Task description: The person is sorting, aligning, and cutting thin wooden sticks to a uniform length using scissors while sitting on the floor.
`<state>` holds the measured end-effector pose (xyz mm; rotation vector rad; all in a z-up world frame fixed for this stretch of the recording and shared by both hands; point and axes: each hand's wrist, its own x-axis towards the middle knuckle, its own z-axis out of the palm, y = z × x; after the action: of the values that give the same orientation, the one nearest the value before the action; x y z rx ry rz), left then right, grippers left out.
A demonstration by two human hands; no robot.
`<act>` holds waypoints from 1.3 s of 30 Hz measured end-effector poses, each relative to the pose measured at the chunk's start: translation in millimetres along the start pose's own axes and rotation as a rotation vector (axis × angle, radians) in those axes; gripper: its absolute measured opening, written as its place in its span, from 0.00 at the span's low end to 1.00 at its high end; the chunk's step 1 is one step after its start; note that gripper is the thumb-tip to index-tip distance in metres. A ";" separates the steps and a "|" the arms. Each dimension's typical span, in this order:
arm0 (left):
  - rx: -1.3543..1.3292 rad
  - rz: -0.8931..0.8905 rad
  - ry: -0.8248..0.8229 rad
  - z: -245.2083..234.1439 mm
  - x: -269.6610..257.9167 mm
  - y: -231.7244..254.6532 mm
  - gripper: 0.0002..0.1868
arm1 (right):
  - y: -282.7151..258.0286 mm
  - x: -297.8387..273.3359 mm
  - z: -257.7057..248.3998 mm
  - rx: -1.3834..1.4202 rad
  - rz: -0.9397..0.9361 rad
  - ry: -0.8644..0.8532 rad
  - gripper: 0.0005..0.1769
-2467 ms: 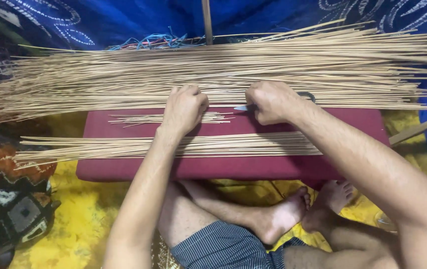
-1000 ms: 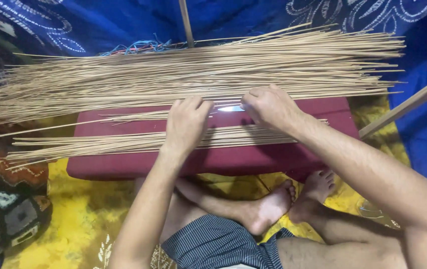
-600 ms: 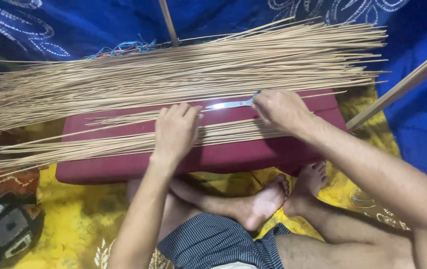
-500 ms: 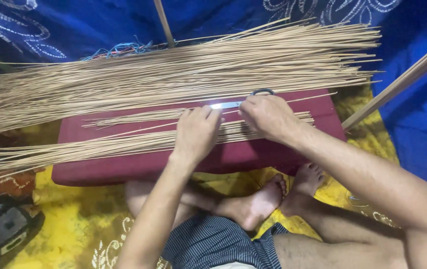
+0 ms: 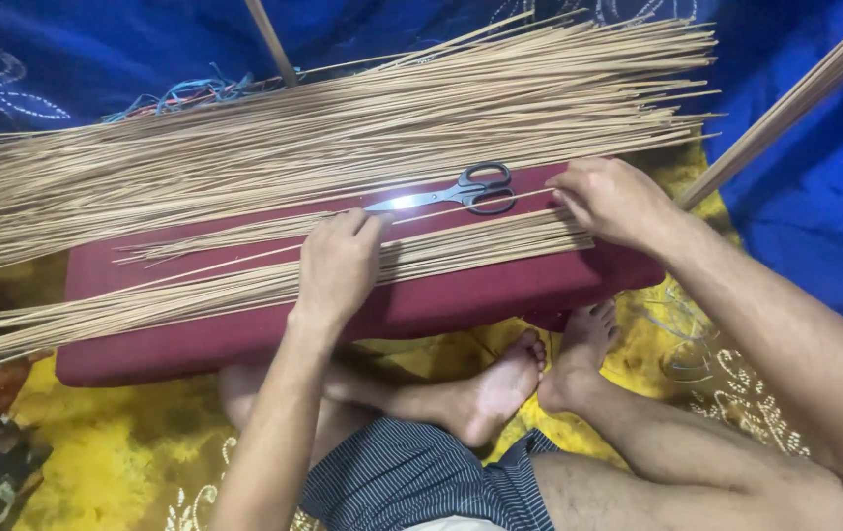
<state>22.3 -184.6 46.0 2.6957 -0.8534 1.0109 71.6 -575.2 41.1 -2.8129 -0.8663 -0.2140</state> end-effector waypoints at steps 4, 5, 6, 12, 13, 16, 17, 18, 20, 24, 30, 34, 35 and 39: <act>-0.040 -0.019 0.003 14.2 0.9 6.6 0.06 | -7.2 -16.1 -22.7 0.077 0.042 -0.041 0.09; -0.049 -0.020 -0.005 16.1 0.7 7.3 0.06 | -9.8 -19.3 -25.7 0.094 0.077 -0.057 0.10; -0.059 -0.019 -0.014 17.9 0.9 8.0 0.06 | -12.6 -23.3 -28.7 0.111 0.114 -0.072 0.10; -0.168 -0.070 -0.131 9.3 -6.1 13.7 0.04 | 14.1 -28.6 -11.4 0.154 0.154 -0.109 0.07; -0.169 -0.068 -0.136 8.6 -7.6 14.0 0.04 | 15.6 -28.3 -9.6 0.158 0.157 -0.110 0.07; -0.174 -0.070 -0.141 6.7 -10.2 14.0 0.05 | 20.2 -27.4 -3.5 0.111 0.100 -0.149 0.07; -0.181 -0.068 -0.139 6.4 -10.2 14.0 0.04 | 21.6 -27.9 -0.3 0.082 0.098 -0.157 0.07; -0.187 -0.069 -0.136 5.7 -10.6 13.9 0.04 | 23.0 -27.4 2.6 0.052 0.093 -0.165 0.08; -0.187 -0.075 -0.135 6.1 -11.4 14.4 0.03 | 21.3 -27.4 1.2 0.045 0.086 -0.185 0.08; -0.191 -0.073 -0.126 2.9 -10.8 15.5 0.02 | 21.9 -26.7 3.3 0.047 0.081 -0.213 0.08; -0.201 -0.087 -0.121 5.1 -14.5 15.0 0.04 | 13.0 -23.2 -14.7 0.073 0.096 -0.212 0.07; -0.202 -0.071 -0.151 -0.8 -11.6 8.2 0.08 | -4.3 -22.1 -45.2 0.303 0.234 -0.178 0.05; -0.194 -0.069 -0.144 -1.4 -11.4 5.9 0.07 | -7.9 -21.4 -51.2 0.411 0.262 -0.145 0.06; -0.197 -0.059 -0.141 -20.8 2.3 0.7 0.04 | -12.5 -20.5 -51.8 0.848 0.431 0.037 0.11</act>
<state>11.7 -179.7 63.3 2.6294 -0.8429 0.6918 43.5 -587.7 89.2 -2.0970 -0.2206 0.1409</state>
